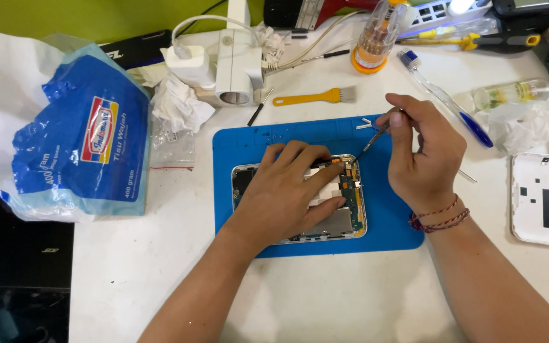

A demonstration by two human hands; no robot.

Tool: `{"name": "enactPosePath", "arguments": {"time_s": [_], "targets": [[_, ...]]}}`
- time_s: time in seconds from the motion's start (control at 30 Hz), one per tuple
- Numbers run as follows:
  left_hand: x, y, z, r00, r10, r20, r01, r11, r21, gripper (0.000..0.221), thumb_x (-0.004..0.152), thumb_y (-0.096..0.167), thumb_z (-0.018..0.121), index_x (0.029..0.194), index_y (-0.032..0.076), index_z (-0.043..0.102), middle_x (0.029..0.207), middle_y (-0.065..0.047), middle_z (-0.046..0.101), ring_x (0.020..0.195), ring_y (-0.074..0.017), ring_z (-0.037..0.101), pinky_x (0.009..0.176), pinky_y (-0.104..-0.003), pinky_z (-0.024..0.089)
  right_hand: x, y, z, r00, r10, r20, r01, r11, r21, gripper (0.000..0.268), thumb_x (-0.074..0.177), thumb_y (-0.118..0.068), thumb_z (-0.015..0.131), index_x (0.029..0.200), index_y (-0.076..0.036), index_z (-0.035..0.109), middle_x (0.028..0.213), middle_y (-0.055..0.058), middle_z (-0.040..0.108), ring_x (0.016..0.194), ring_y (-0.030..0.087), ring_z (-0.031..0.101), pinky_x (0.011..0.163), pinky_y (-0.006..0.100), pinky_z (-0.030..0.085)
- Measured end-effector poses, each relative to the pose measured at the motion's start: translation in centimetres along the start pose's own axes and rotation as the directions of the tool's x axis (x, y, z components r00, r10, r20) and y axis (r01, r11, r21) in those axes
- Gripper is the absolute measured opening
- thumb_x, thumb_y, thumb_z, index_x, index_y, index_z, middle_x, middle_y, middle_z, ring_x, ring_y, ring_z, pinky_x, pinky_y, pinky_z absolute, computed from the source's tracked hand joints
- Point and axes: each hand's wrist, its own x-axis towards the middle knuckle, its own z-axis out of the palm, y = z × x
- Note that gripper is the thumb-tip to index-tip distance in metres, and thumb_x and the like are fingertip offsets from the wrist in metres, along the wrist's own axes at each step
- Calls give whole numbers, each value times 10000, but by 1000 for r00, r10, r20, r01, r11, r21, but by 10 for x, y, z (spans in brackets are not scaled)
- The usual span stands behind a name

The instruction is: Repairing a tablet by cleaning internal components with a brush and manipulating parts with a precision screwdriver

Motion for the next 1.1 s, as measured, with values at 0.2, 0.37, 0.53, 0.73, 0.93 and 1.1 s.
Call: {"name": "enactPosePath", "arguments": {"time_s": [0.2,0.37,0.53,0.73,0.93,1.1], "targets": [[1,-1,0,1000,-16,18,16,1000,-16,373,895,395,630,1151,122,623,1124,-98,584,1012,-293,530,847,-468,394,0,1,2,999,-49,21,49,999,-16,183,1056,4,465,1139,74,612,911,156,665,822,250,668,732,329,507],[0,-2,1,999,-22,26,22,999,-26,373,899,394,616,1155,123,632,1132,-95,583,1029,-296,524,848,-475,390,1,0,3,997,-74,33,75,997,-27,171,1052,20,472,1133,78,611,914,163,661,819,252,666,728,328,506],[0,-2,1,1000,-22,20,23,999,-37,367,900,393,613,1149,124,635,1127,-91,581,1023,-290,526,850,-466,389,1,0,3,995,-88,40,89,996,-32,158,1051,23,478,1125,70,608,911,160,663,815,250,666,729,324,504],[1,-1,1,999,-30,45,30,999,-18,394,901,421,594,1164,129,628,1141,-91,582,1034,-293,521,855,-478,388,1,1,4,996,-81,42,83,996,-42,158,1050,27,484,1121,85,613,926,176,665,824,257,678,727,327,517],[1,-1,0,999,-31,41,31,1000,2,424,891,434,603,1182,125,614,1132,-82,574,1024,-284,521,848,-461,392,1,0,3,998,-37,52,39,999,-25,164,1049,23,475,1125,86,606,933,175,667,838,258,681,743,325,521],[1,-1,0,998,-32,52,32,999,6,446,890,445,603,1208,132,598,1136,-81,565,1031,-283,515,853,-470,392,2,1,4,997,-56,45,57,998,-20,159,1039,39,482,1102,112,609,947,203,660,830,273,684,728,326,532]]}}
